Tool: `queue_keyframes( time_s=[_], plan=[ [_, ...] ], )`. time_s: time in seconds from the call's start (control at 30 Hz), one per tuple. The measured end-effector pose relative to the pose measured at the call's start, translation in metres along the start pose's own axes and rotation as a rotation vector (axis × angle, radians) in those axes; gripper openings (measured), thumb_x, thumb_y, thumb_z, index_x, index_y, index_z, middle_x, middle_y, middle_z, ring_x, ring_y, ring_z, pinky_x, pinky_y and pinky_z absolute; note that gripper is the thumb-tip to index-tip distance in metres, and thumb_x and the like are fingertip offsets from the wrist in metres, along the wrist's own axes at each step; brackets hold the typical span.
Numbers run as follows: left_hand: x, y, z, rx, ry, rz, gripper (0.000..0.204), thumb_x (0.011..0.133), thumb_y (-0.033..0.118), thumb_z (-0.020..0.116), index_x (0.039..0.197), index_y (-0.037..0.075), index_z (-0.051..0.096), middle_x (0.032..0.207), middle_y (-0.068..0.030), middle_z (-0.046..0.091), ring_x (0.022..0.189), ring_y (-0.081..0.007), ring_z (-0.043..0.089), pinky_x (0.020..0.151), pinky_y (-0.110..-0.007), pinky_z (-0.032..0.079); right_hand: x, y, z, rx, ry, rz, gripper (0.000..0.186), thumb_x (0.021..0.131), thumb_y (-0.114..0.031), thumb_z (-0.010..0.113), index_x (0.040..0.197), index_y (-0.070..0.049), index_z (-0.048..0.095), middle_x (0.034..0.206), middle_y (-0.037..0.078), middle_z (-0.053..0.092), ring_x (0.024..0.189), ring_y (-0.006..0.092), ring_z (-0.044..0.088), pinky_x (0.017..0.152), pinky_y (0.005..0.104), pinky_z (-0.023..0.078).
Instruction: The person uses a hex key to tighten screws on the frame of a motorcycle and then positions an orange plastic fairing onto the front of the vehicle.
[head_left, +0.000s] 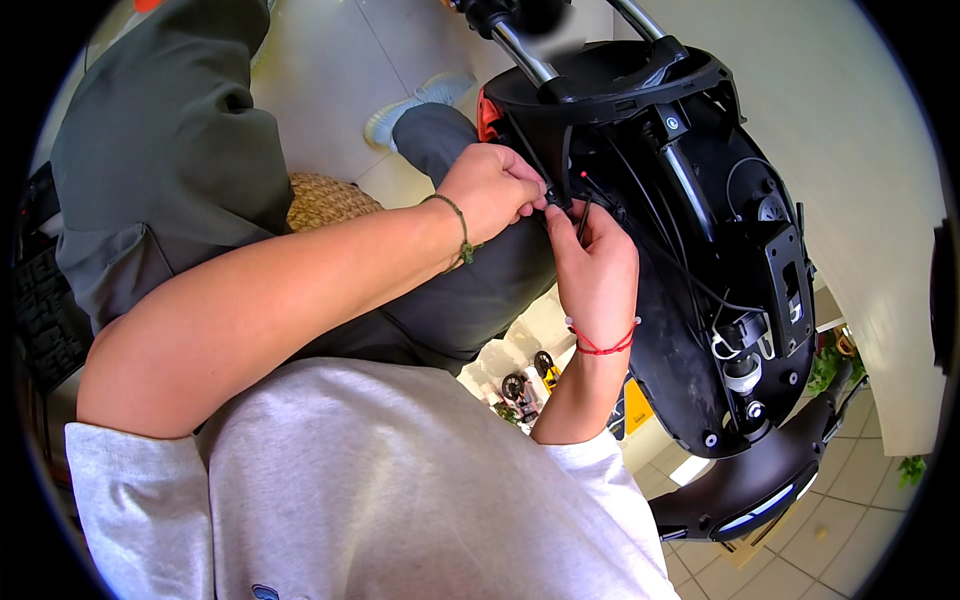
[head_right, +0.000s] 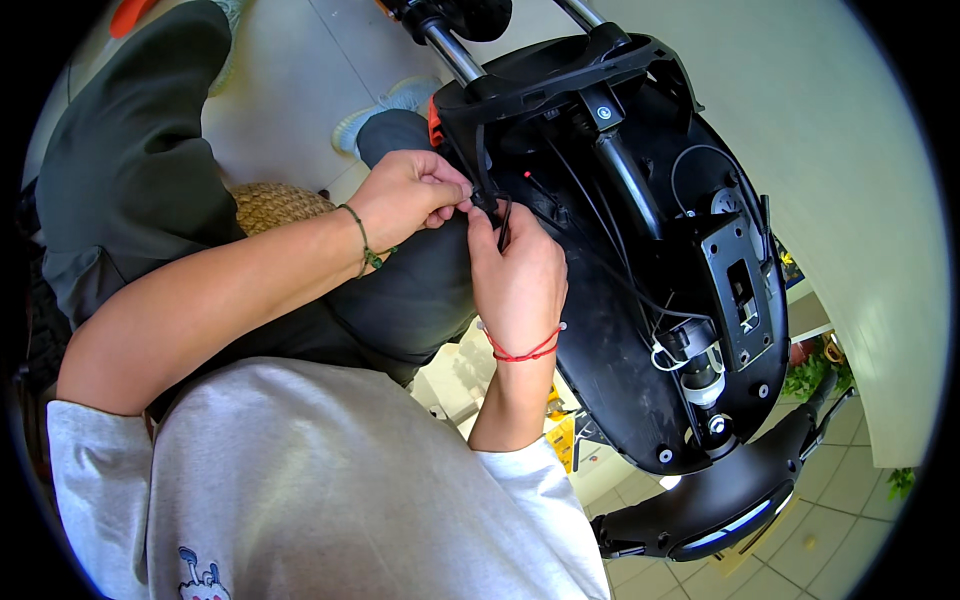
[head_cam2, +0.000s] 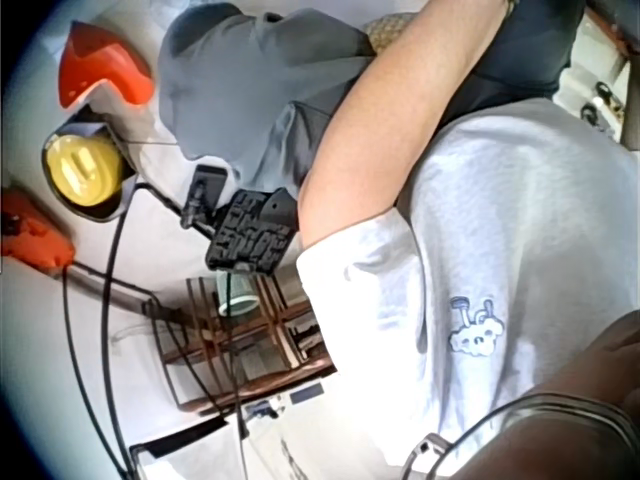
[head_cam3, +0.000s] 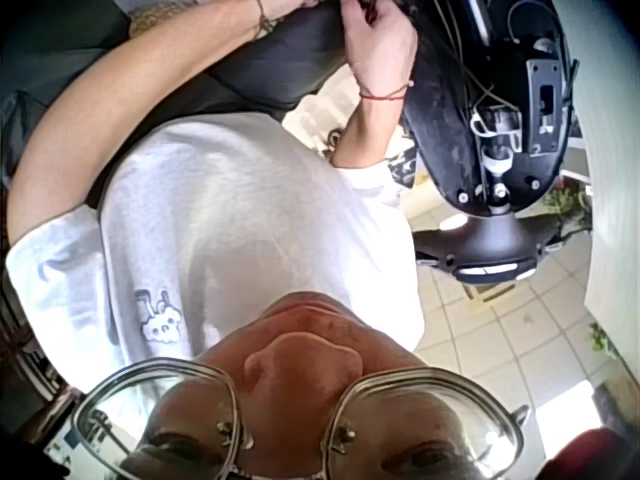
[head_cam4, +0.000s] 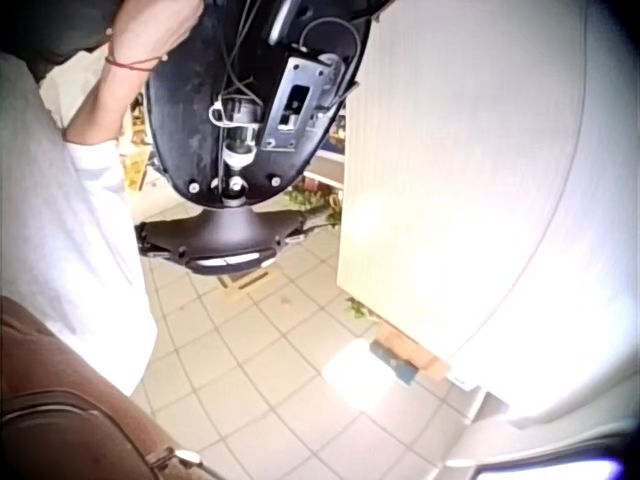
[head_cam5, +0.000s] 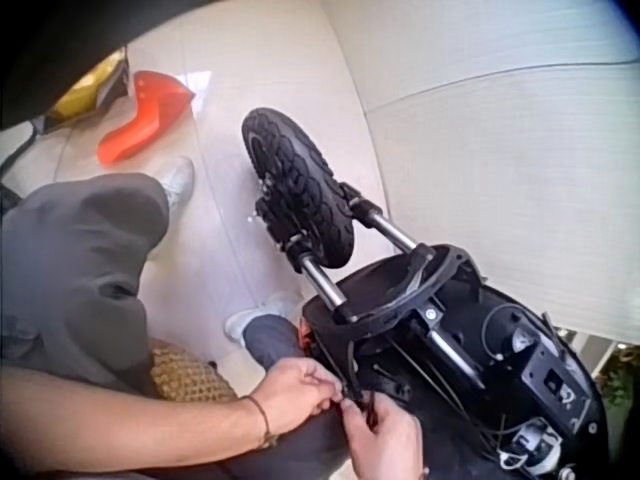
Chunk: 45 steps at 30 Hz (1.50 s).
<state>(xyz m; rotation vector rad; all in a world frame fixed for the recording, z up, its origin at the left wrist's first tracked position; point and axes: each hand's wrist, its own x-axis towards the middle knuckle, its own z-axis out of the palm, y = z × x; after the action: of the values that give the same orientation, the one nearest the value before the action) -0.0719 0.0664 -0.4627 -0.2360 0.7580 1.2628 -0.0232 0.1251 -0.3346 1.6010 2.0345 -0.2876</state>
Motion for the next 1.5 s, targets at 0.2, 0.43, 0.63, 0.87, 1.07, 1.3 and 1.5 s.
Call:
queue_keyframes(
  time_s=[0.2, 0.43, 0.63, 0.87, 1.07, 1.3, 1.5],
  plan=[
    [0.002, 0.0, 0.0, 0.086, -0.012, 0.075, 0.008, 0.08, 0.002, 0.062, 0.084, -0.005, 0.063, 0.075, -0.0097, 0.066, 0.065, -0.0128, 0.06, 0.06, -0.026, 0.049, 0.003, 0.001, 0.008, 0.03, 0.052, 0.015, 0.024, 0.085, -0.024, 0.063, 0.091, -0.001, 0.065, 0.066, 0.013, 0.062, 0.066, 0.0321, 0.063, 0.062, 0.0374, 0.048],
    [0.003, 0.0, -0.001, 0.223, -0.024, 0.102, 0.011, 0.082, 0.004, 0.063, 0.088, -0.005, 0.062, 0.079, -0.0087, 0.066, 0.066, -0.0109, 0.058, 0.061, -0.024, 0.048, -0.001, -0.005, 0.008, -0.076, 0.079, 0.001, 0.025, 0.084, -0.024, 0.063, 0.095, -0.002, 0.064, 0.067, 0.013, 0.063, 0.067, 0.0324, 0.063, 0.063, 0.0376, 0.049],
    [-0.011, 0.002, 0.0, 0.455, 0.106, 0.283, 0.01, 0.084, 0.005, 0.062, 0.089, -0.003, 0.061, 0.077, -0.0087, 0.065, 0.068, -0.0138, 0.059, 0.065, -0.027, 0.049, -0.001, 0.01, 0.008, 0.23, 0.063, -0.088, 0.023, 0.086, -0.013, 0.061, 0.103, 0.003, 0.062, 0.062, 0.005, 0.056, 0.055, 0.0113, 0.053, 0.056, 0.025, 0.042],
    [-0.017, 0.007, -0.005, 0.587, 0.0, 0.474, 0.01, 0.085, 0.005, 0.062, 0.093, -0.001, 0.061, 0.078, -0.01, 0.063, 0.071, -0.0157, 0.06, 0.067, -0.029, 0.048, -0.016, 0.001, -0.017, 0.81, 0.11, -0.18, 0.03, 0.092, 0.001, 0.048, 0.123, 0.005, 0.049, 0.089, 0.007, 0.062, 0.073, 0.0078, 0.053, 0.07, 0.0206, 0.045],
    [-0.012, 0.007, -0.003, 0.563, 0.03, 0.539, 0.01, 0.083, 0.004, 0.065, 0.09, -0.001, 0.062, 0.077, -0.0104, 0.063, 0.068, -0.0155, 0.058, 0.065, -0.028, 0.048, -0.014, 0.005, -0.02, 0.887, 0.11, -0.208, 0.028, 0.094, -0.001, 0.05, 0.122, 0.005, 0.05, 0.091, 0.008, 0.063, 0.075, 0.0088, 0.056, 0.071, 0.0208, 0.046],
    [-0.016, 0.008, 0.003, 0.432, 0.068, 0.397, 0.008, 0.084, 0.005, 0.065, 0.09, -0.001, 0.062, 0.078, -0.0053, 0.062, 0.07, -0.0115, 0.055, 0.067, -0.026, 0.047, -0.014, 0.005, -0.019, 0.891, 0.088, -0.209, 0.028, 0.094, -0.001, 0.049, 0.121, 0.005, 0.051, 0.09, 0.008, 0.063, 0.074, 0.0088, 0.056, 0.07, 0.0207, 0.046],
    [-0.015, 0.005, 0.004, 0.414, 0.066, 0.418, 0.008, 0.084, 0.005, 0.066, 0.09, 0.0, 0.064, 0.077, -0.0037, 0.062, 0.069, -0.0096, 0.054, 0.067, -0.024, 0.046, -0.013, 0.004, -0.019, 0.89, 0.098, -0.217, 0.028, 0.094, -0.002, 0.05, 0.121, 0.005, 0.051, 0.09, 0.008, 0.063, 0.074, 0.009, 0.056, 0.071, 0.021, 0.047]
  ],
)
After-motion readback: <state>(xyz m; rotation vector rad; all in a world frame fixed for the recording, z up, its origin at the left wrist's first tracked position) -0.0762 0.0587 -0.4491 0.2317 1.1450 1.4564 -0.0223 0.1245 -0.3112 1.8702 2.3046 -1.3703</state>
